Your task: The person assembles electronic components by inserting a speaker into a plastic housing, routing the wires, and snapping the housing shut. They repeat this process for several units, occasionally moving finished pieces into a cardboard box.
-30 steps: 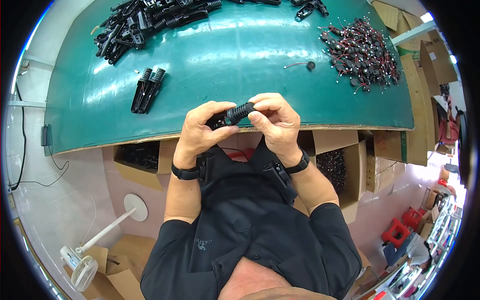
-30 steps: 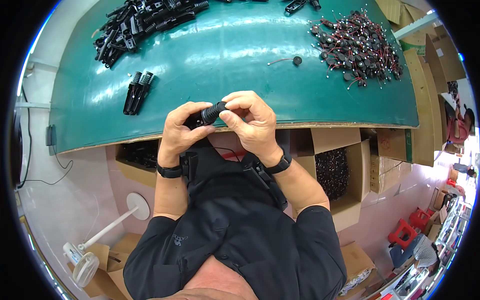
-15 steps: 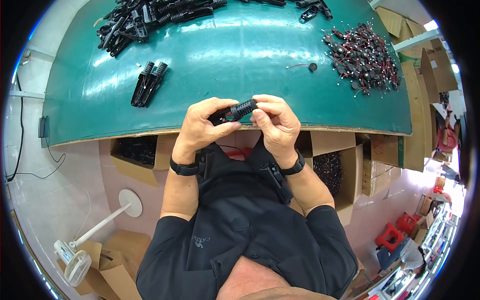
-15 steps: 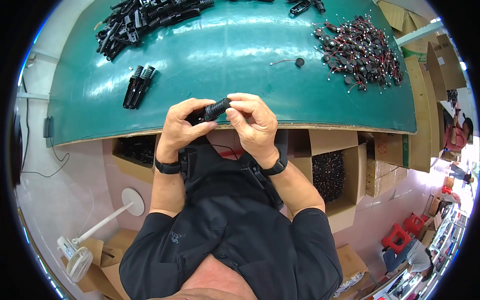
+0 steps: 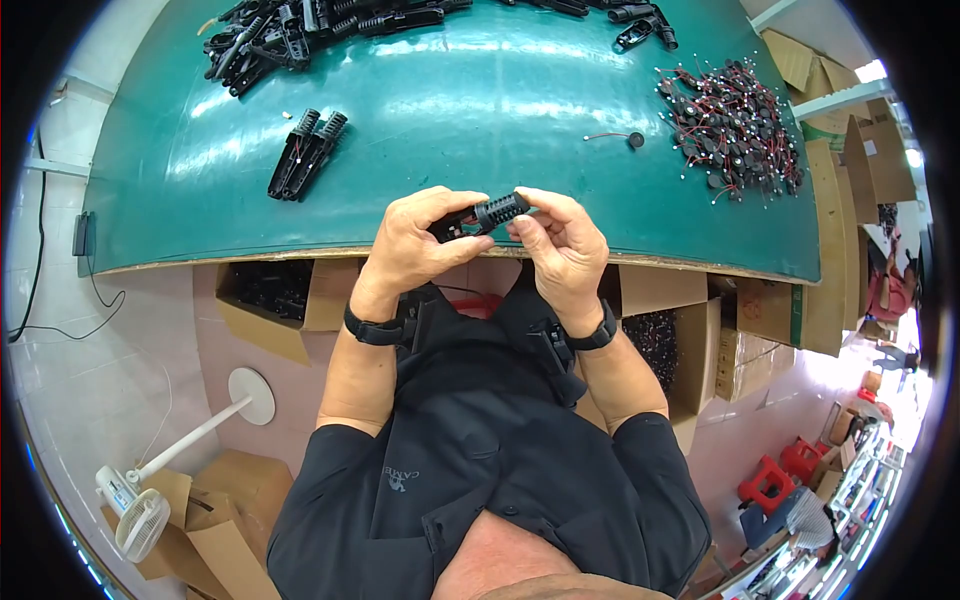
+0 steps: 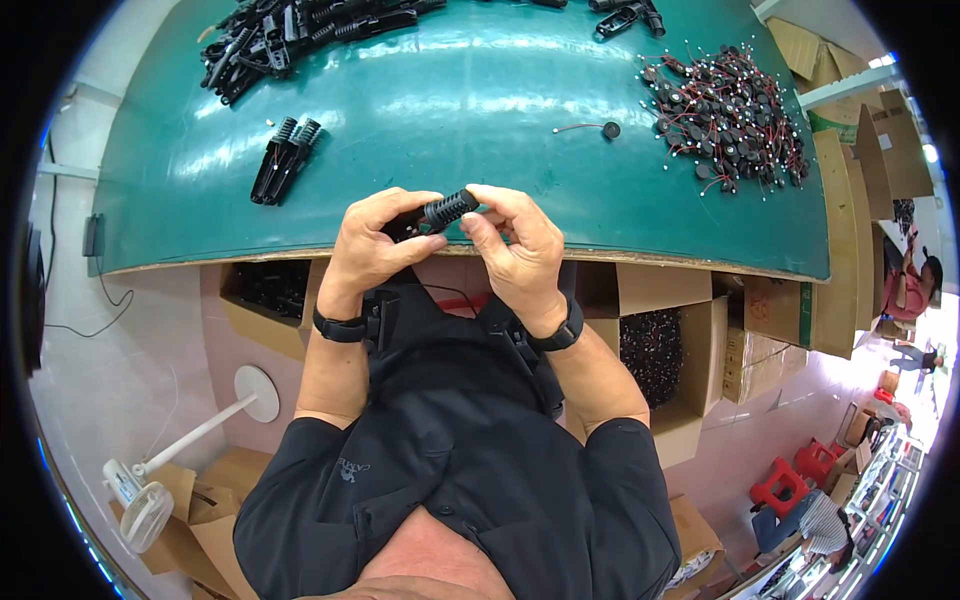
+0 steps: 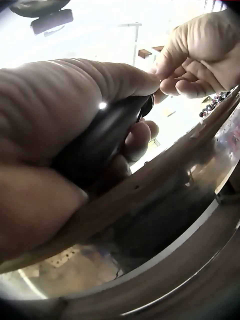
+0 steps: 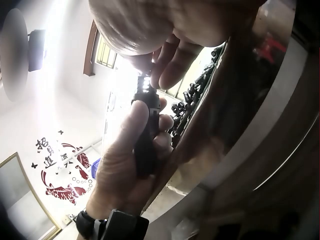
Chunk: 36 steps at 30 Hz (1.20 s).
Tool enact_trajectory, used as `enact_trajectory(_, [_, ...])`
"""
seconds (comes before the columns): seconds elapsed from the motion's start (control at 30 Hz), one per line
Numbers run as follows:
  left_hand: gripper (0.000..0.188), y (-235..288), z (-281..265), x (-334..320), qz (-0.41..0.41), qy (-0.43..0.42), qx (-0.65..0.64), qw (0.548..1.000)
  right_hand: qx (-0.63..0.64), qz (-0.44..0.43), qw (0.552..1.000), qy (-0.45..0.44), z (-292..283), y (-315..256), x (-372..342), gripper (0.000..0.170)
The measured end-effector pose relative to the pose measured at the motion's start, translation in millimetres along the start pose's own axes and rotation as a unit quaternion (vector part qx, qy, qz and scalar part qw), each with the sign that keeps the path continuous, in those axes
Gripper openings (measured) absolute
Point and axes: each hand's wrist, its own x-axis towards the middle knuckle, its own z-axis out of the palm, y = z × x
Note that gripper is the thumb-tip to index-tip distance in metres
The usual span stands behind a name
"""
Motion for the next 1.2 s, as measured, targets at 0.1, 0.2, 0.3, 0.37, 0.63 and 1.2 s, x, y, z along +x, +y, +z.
enact_trajectory(0.1, [0.044, -1.4, 0.9, -1.8, 0.003, -0.008, 0.003, 1.0, -0.026, 0.046, 0.997, -0.063, -9.9, -8.4, 7.6, 0.026])
enact_trajectory(0.2, [0.046, -4.5, -0.2, -1.7, 0.003, -0.018, 0.013, 1.0, -0.132, -0.014, 0.983, -0.128, -17.1, -22.7, 21.6, 0.029])
enact_trajectory(0.3, [0.046, -6.6, -0.2, -2.3, 0.005, -0.019, 0.003, 1.0, -0.14, -0.007, 0.976, -0.169, -23.9, -26.0, 28.2, 0.03])
enact_trajectory(0.37, [0.046, -5.5, -0.2, -2.1, 0.005, -0.022, 0.009, 1.0, -0.051, 0.059, 0.98, -0.185, -27.0, -25.2, 32.2, 0.028])
enact_trajectory(0.63, [0.047, -2.3, -0.3, -0.7, 0.002, -0.033, 0.019, 0.999, 0.018, 0.144, 0.962, -0.233, -39.7, -20.6, 40.3, 0.022])
enact_trajectory(1.2, [0.049, -3.2, 4.4, -0.7, 0.013, -0.023, 0.026, 0.999, -0.062, 0.125, 0.973, -0.182, -42.7, -13.9, 35.1, 0.019])
